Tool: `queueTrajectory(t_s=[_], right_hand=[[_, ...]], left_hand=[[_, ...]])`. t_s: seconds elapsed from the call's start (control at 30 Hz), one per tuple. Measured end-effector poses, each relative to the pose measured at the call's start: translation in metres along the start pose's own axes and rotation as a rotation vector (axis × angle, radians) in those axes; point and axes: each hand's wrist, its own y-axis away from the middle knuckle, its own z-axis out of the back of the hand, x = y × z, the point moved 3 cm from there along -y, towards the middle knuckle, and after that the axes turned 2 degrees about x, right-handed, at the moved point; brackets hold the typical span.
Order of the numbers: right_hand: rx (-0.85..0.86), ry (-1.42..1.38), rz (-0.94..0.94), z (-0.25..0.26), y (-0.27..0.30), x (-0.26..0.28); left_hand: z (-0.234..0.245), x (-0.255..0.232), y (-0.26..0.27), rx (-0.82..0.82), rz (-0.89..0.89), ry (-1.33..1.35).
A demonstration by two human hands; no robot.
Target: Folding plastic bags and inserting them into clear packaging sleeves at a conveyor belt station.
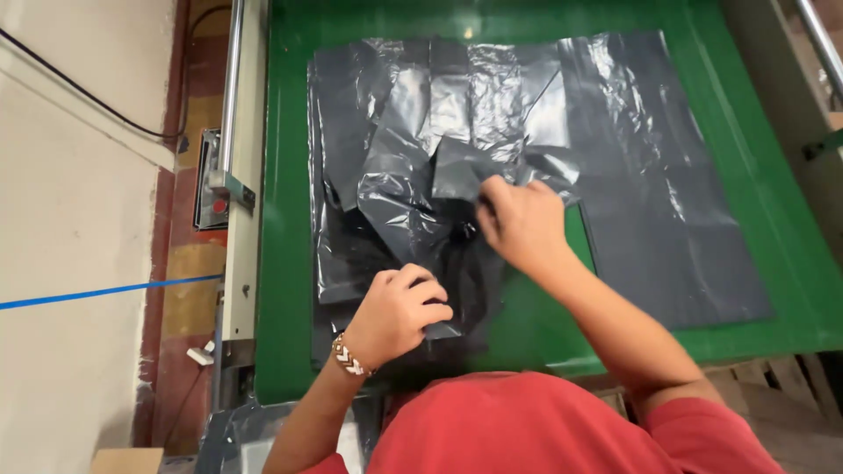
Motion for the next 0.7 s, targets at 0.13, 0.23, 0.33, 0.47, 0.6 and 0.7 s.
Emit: queueTrajectory(t_s=[0.13, 0.23, 0.33, 0.47, 0.6, 0.7], right_hand=[[-0.080, -0.173, 0.184, 0.002, 0.024, 0.034], [-0.151, -0.307, 0.277, 0.004, 0.045, 0.053], [-0.191, -0.322, 0.351, 0.018, 0.051, 0.064], [-0.200, -0.317, 0.375, 0.046, 0.051, 0.064], [-0.379, -0.220, 0.307, 0.088, 0.055, 0.058], [-0.493, -0.189, 0.252, 0.118, 0.060, 0.056]], left_hand=[[0.024, 0.000, -0.004, -0.158, 0.115, -0.092], [0.050, -0.004, -0.019, -0.348, 0.146, -0.068], [0.053, -0.003, -0.027, -0.346, 0.142, 0.081], [0.035, 0.007, -0.045, -0.315, 0.024, 0.244], [0.028, 0.005, -0.078, -0.322, 0.037, 0.307], [0.032, -0.009, -0.111, -0.376, 0.013, 0.310]])
